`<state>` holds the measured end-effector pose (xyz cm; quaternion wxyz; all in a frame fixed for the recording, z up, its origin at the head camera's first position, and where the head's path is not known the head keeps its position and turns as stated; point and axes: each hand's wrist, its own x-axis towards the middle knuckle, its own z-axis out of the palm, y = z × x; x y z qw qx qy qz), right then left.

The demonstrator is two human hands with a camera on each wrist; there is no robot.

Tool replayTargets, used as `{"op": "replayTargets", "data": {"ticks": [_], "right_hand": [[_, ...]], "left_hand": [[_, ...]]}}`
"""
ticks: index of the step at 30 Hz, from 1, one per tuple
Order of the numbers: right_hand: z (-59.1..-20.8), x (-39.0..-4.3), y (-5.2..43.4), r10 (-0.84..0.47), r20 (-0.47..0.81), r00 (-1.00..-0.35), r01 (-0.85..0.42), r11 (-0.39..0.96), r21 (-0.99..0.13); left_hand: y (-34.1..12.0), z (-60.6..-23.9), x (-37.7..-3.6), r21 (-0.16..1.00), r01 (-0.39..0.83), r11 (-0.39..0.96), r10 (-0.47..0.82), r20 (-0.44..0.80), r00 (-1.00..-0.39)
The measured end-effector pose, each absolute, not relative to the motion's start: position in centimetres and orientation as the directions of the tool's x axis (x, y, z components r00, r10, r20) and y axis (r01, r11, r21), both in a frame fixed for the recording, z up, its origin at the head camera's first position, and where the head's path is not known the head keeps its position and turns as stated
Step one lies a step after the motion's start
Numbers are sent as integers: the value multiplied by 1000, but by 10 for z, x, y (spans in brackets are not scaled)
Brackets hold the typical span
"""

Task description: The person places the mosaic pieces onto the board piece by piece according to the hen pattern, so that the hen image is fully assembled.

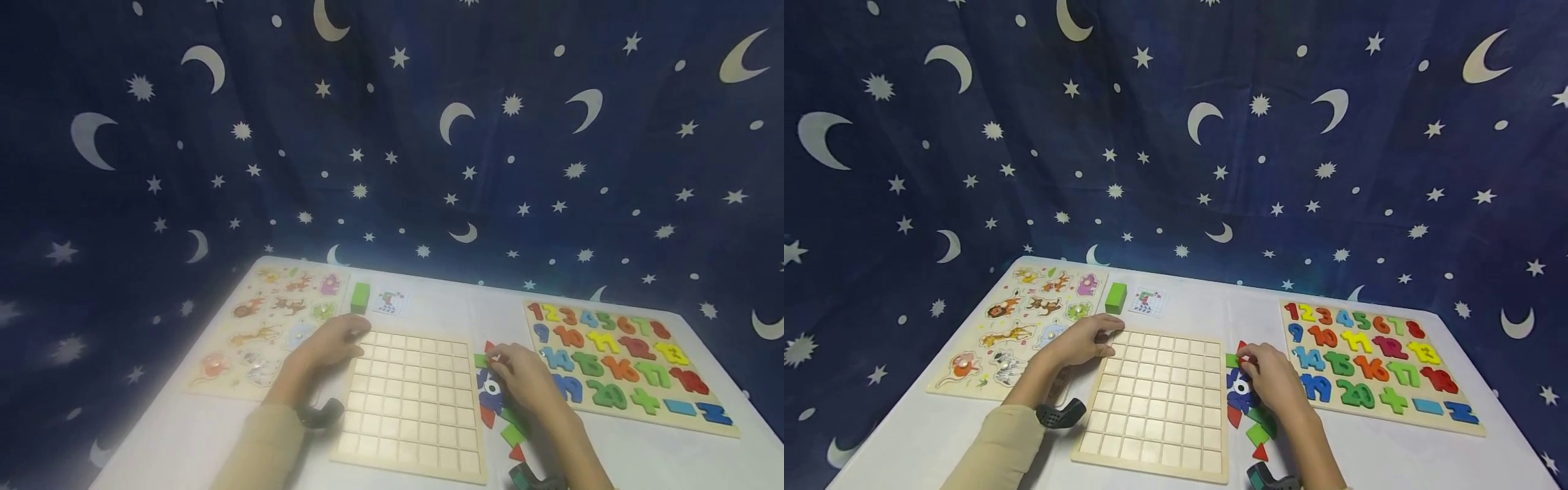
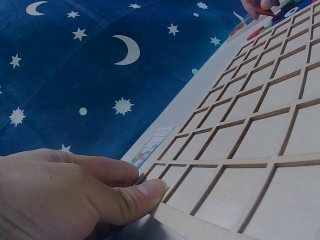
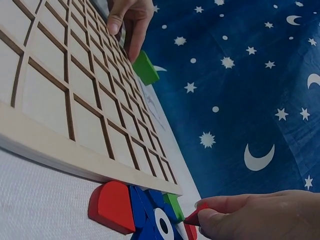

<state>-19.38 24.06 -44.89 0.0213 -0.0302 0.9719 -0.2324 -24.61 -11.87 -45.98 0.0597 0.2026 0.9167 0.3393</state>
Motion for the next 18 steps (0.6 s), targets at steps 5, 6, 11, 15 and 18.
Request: {"op": "replayTargets", "data": {"ticks": [5, 6, 11, 15, 18], "right_hand": [[-447, -193, 243, -73, -26, -997, -53, 890, -452], [-447, -193, 243, -71, -28, -997, -51, 890, -452], [-442, -190, 240, -86, -18, -996, -68, 887, -457], [-437, -188, 234, -92, -13, -996, -75, 882, -465], [-433, -186, 229, -80, -16, -997, -63, 875, -480]], "left_hand": [[-116, -459, -247, 641, 336, 690, 412, 34, -911], [-116, -458, -247, 645, 335, 687, 412, 34, -910], [-115, -457, -246, 639, 352, 683, 423, 47, -905], [-118, -456, -243, 638, 349, 686, 418, 48, -907], [-120, -457, -243, 640, 361, 678, 428, 54, -902]]}}
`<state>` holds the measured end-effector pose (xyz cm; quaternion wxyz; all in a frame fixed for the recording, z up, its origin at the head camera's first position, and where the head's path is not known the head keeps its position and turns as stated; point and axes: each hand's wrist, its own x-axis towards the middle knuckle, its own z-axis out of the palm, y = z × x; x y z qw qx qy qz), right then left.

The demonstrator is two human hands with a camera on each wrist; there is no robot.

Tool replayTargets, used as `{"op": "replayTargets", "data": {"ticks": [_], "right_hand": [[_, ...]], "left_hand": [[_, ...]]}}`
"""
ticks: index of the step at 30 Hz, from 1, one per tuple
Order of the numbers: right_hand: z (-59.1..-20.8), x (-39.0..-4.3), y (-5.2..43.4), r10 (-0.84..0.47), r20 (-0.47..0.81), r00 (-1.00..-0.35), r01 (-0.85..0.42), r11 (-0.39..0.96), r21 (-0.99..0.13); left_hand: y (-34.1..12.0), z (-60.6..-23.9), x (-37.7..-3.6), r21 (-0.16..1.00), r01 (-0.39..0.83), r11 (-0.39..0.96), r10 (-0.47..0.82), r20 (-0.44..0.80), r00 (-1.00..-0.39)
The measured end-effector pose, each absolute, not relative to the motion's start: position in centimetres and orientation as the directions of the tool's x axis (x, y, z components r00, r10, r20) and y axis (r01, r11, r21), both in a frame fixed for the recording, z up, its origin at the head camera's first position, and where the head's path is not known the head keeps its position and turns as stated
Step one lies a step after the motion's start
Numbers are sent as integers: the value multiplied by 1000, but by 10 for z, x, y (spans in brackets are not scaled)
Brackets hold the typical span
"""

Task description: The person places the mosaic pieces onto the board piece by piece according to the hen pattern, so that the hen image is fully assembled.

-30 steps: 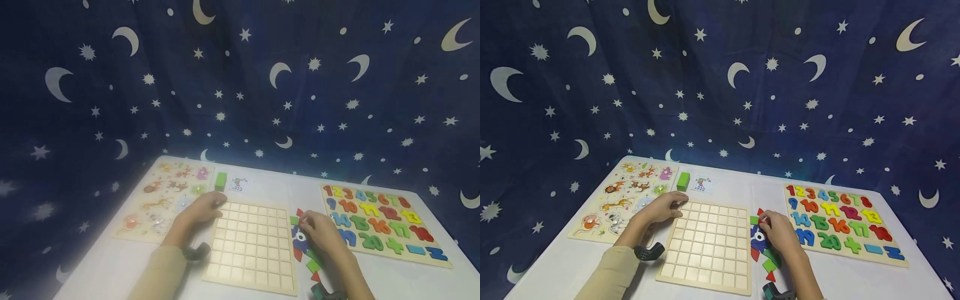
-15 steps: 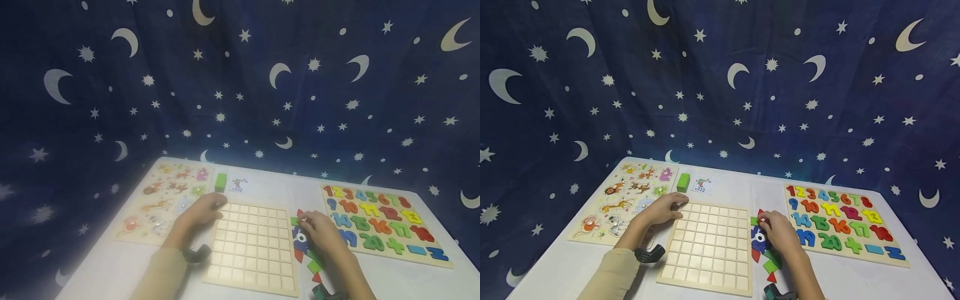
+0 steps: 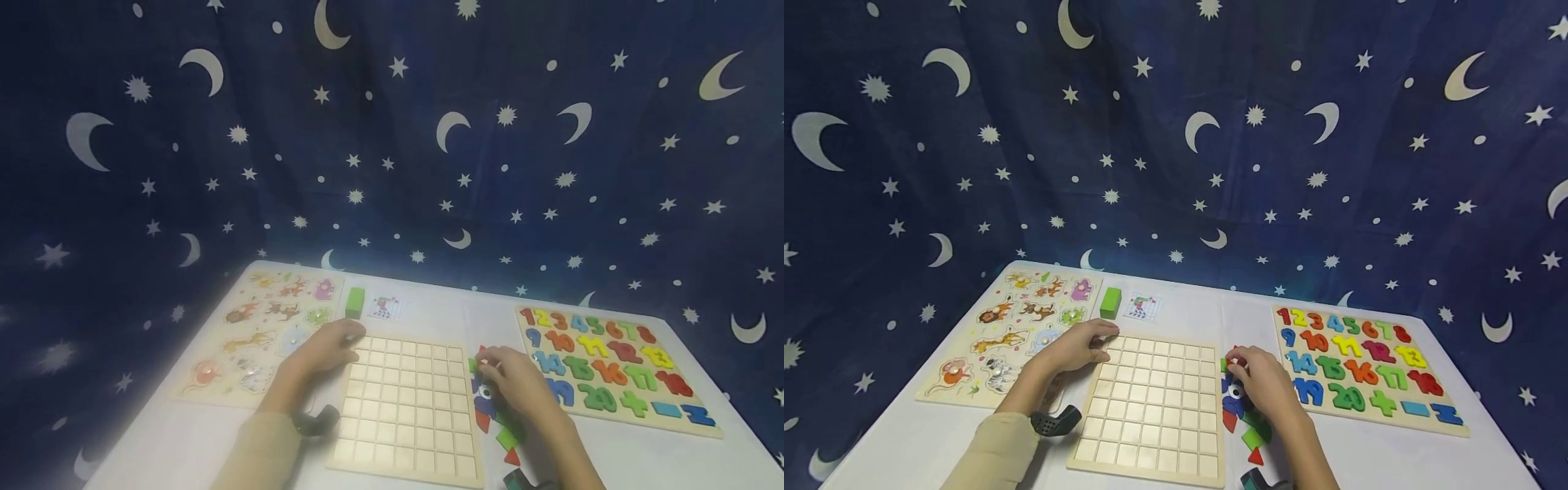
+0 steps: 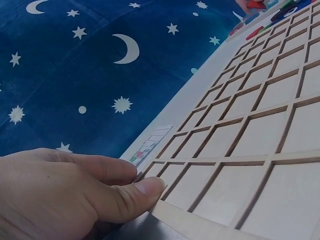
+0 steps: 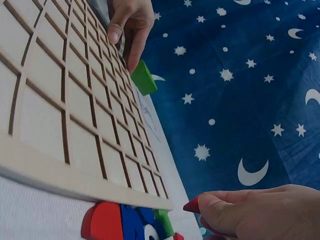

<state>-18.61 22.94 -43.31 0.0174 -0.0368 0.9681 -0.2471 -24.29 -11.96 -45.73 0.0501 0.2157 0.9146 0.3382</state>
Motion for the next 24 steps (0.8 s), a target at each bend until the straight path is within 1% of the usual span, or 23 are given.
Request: {"op": "replayTargets", "data": {"ticks": [4, 8, 12, 16, 19, 24], "right_hand": [[-428, -187, 219, -95, 1, -996, -83, 872, -483], [-418, -191, 199, -145, 53, -988, -152, 866, -476], [-414, -196, 169, -204, 91, -975, -222, 837, -500], [-419, -204, 137, -317, 130, -940, -338, 798, -499], [-424, -208, 117, -387, 146, -911, -403, 755, -518], [-434, -207, 94, -427, 154, -891, -434, 701, -567]], "left_hand": [[-120, -456, -241, 656, 347, 670, 426, 42, -904], [-120, -455, -239, 667, 328, 668, 416, 31, -909], [-123, -457, -241, 668, 353, 655, 433, 51, -900], [-125, -459, -244, 664, 377, 646, 443, 76, -893], [-125, -460, -243, 664, 369, 650, 434, 74, -898], [-124, -463, -240, 683, 358, 637, 428, 72, -901]]}}
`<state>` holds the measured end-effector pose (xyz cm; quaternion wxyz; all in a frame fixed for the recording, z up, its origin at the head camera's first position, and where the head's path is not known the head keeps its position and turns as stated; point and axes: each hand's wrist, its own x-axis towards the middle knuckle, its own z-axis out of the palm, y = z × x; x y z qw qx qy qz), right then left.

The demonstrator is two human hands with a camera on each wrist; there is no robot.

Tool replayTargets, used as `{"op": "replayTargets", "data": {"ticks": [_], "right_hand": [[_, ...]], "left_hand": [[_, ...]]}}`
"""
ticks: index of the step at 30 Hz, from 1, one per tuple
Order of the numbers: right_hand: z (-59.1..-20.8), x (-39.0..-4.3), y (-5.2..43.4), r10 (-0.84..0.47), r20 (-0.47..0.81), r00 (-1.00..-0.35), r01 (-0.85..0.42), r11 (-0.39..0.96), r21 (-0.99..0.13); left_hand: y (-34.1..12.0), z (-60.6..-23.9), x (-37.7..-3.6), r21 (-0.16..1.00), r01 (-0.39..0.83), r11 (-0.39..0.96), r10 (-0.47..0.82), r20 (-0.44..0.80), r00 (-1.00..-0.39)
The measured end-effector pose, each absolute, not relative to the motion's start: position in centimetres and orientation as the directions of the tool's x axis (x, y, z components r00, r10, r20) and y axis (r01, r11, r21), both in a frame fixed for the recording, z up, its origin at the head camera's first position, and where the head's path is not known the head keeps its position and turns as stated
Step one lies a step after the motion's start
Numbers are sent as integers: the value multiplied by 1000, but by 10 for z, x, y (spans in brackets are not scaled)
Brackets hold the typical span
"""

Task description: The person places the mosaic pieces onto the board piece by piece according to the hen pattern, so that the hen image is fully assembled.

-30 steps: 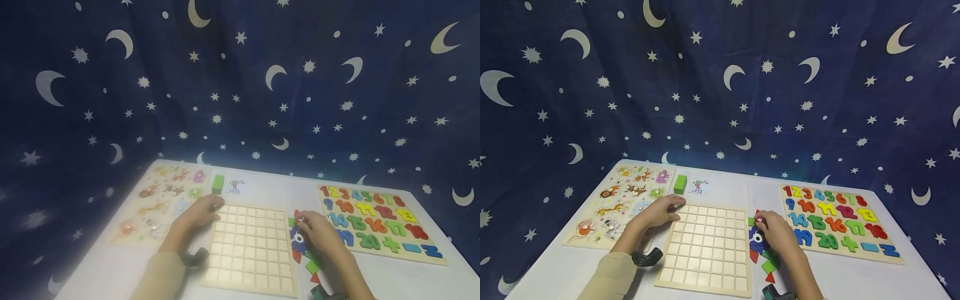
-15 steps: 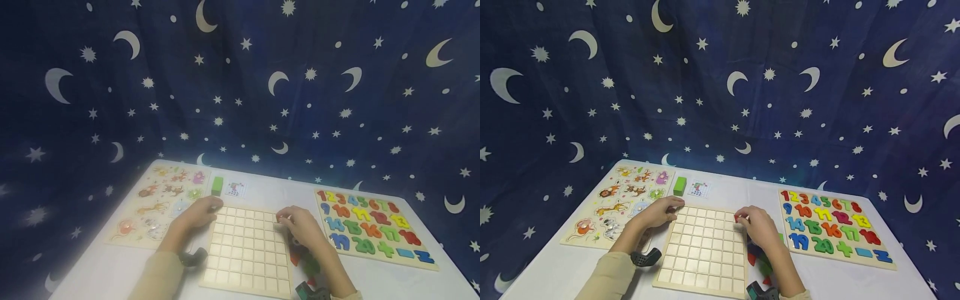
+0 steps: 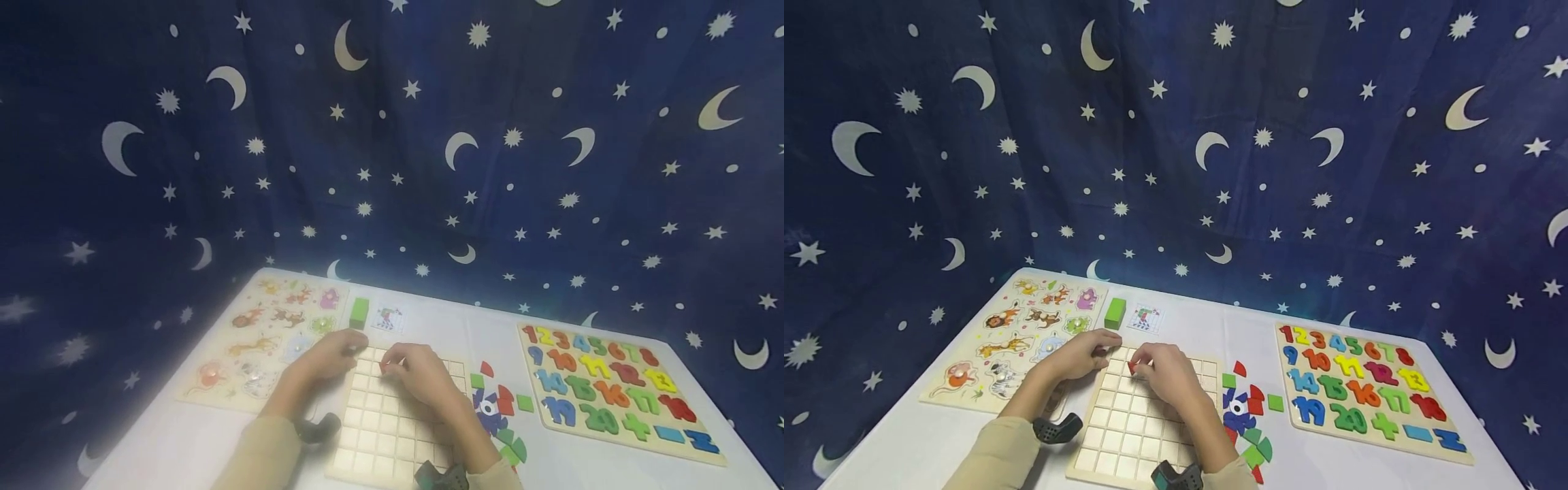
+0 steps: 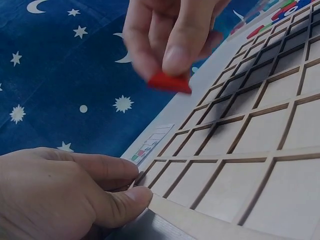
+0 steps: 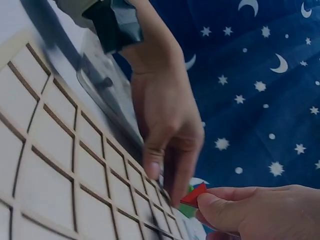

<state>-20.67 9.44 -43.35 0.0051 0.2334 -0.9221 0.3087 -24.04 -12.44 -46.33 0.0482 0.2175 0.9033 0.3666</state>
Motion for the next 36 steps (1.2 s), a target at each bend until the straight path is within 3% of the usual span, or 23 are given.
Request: {"op": "replayTargets", "data": {"ticks": [12, 36], "right_hand": [[-462, -210, 76, -389, 263, -883, -468, 685, -559], [-462, -206, 66, -396, 237, -887, -458, 685, -567]], "left_hand": [[-120, -463, -239, 624, 409, 666, 450, 101, -887], [-120, -458, -238, 649, 349, 676, 418, 52, -907]]}}
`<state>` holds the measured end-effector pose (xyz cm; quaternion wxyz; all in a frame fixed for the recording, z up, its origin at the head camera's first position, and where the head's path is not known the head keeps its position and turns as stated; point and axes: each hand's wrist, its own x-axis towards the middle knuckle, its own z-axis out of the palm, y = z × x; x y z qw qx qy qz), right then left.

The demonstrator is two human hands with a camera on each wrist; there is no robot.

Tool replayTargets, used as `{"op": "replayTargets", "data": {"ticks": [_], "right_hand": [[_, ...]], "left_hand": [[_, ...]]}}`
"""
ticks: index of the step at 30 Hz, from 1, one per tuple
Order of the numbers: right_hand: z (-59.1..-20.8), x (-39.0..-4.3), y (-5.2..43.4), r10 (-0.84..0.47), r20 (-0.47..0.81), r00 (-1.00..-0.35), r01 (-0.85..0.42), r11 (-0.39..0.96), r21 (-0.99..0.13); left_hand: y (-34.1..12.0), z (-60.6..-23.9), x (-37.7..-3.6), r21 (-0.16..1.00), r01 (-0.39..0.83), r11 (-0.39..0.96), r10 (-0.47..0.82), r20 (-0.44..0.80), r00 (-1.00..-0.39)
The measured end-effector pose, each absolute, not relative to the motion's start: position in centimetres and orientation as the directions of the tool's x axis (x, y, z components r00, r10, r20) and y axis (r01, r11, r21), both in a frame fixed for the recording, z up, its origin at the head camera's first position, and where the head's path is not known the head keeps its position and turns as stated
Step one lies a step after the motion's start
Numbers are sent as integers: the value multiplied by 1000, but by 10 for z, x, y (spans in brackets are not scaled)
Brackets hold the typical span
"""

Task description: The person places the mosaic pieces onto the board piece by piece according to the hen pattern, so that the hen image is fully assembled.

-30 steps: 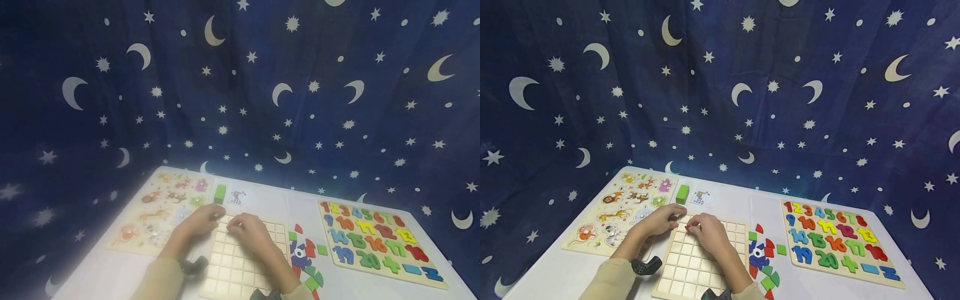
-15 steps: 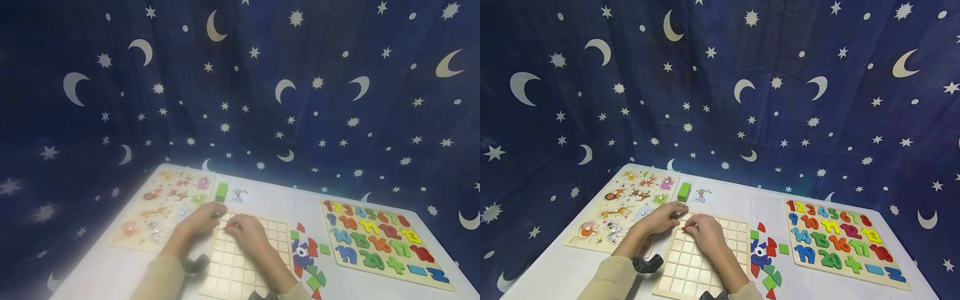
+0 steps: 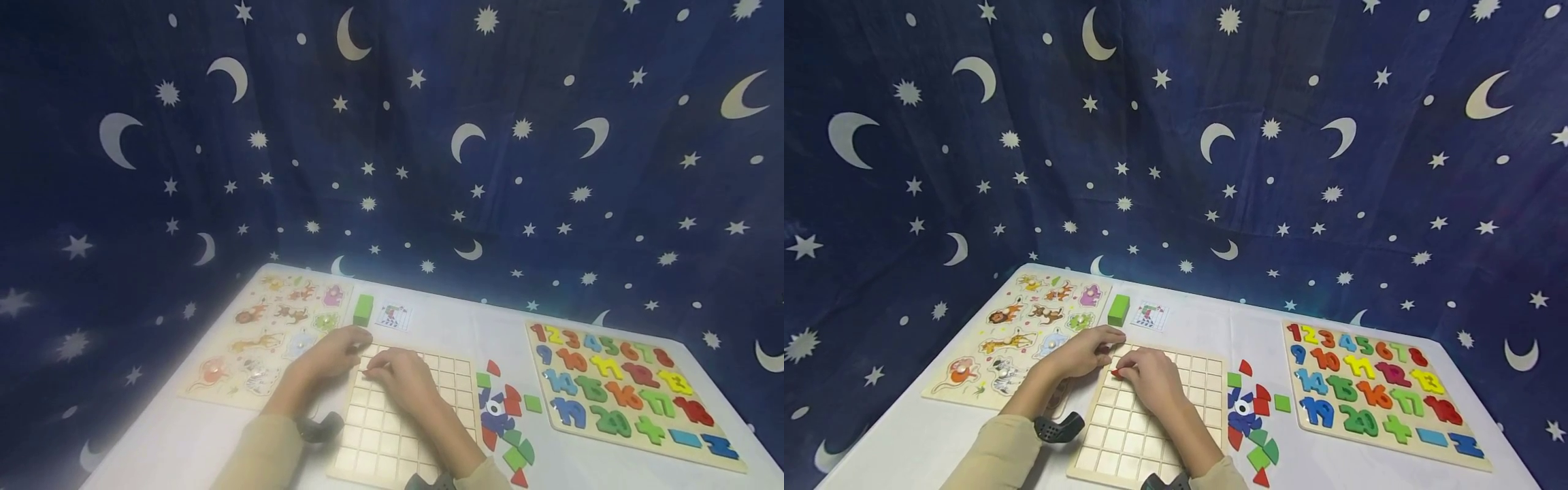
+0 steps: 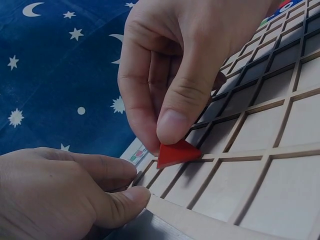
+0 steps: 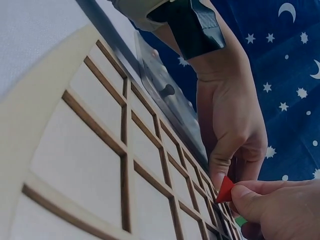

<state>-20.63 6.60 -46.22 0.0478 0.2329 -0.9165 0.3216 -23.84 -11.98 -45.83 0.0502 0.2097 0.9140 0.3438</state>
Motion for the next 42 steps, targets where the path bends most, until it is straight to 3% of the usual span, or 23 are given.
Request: {"op": "replayTargets", "data": {"ticks": [8, 26, 42], "right_hand": [[-462, -204, 61, -419, 211, -883, -460, 685, -565], [-466, -204, 60, -426, 177, -887, -456, 746, -485], [-468, -201, 63, -402, 219, -889, -458, 764, -454]], "left_hand": [[-120, -460, -240, 615, 392, 684, 439, 81, -895], [-120, -456, -238, 634, 361, 684, 420, 63, -905], [-120, -455, -240, 627, 361, 690, 427, 51, -903]]}}
